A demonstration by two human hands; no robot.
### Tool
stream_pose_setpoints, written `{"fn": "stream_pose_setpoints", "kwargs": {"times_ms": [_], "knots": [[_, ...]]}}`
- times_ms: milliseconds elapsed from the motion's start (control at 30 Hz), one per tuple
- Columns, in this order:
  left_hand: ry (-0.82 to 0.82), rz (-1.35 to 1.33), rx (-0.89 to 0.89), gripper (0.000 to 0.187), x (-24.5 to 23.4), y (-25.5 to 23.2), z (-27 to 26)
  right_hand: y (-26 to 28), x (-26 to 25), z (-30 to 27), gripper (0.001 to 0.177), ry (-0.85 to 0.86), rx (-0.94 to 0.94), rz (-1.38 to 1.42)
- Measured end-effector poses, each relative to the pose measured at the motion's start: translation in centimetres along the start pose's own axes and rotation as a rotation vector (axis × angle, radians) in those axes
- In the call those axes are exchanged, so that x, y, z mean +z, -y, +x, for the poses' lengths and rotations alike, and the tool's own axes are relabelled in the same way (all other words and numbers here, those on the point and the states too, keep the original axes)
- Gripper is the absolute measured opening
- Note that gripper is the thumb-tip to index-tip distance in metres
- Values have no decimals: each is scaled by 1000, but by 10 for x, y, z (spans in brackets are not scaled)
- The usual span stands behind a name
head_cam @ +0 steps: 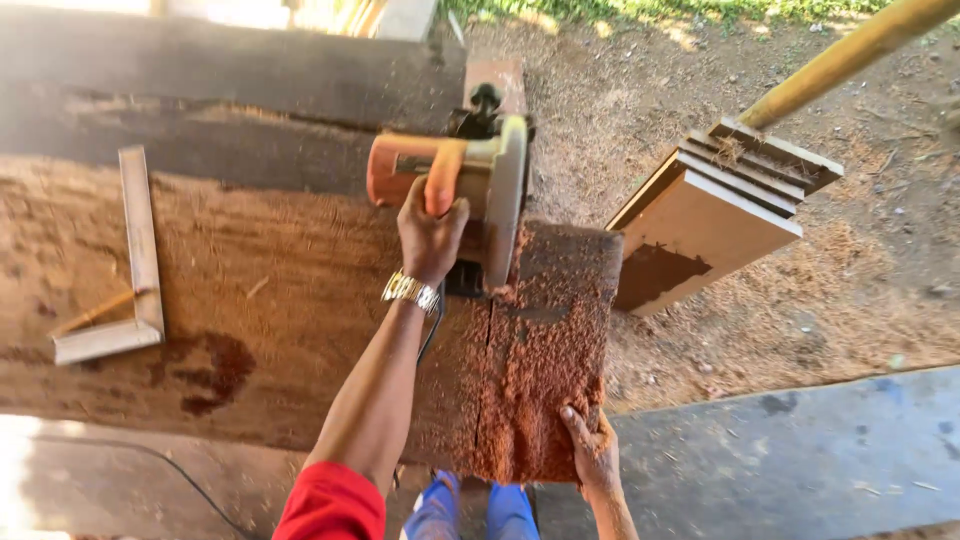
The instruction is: Cutting a wood plank using a circular saw and then finishing the cut with a hand saw.
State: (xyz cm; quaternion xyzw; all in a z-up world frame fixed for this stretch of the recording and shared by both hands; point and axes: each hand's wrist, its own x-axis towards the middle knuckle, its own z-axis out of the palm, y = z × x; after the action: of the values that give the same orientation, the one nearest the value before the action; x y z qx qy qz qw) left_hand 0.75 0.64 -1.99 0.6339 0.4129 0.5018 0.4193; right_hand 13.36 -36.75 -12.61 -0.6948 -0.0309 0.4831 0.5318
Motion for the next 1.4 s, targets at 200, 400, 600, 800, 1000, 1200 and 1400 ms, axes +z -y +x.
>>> {"fn": "stream_pose_setpoints", "kwargs": {"times_ms": [200,400,600,800,1000,1200,1400], "knots": [[44,-60,-234,25,-2,-14,5,47,13,-5,69,-46,320,-131],[-11,-118,-232,15,3,-4,12,48,10,-8,76,-31,272,-239],[-56,-139,-203,16,15,-16,34,50,9,-5,81,28,266,-222],[-138,-301,-170,14,-8,-39,44,65,10,-2,94,0,322,-492],[-462,-727,-518,17,-85,-113,11,49,4,1,85,75,211,-312],[-321,-981,-352,16,-146,-131,-64,-254,-23,190,69,400,87,784],[-448,-961,-319,17,-165,-145,-138,-81,-12,85,59,293,391,1076]]}}
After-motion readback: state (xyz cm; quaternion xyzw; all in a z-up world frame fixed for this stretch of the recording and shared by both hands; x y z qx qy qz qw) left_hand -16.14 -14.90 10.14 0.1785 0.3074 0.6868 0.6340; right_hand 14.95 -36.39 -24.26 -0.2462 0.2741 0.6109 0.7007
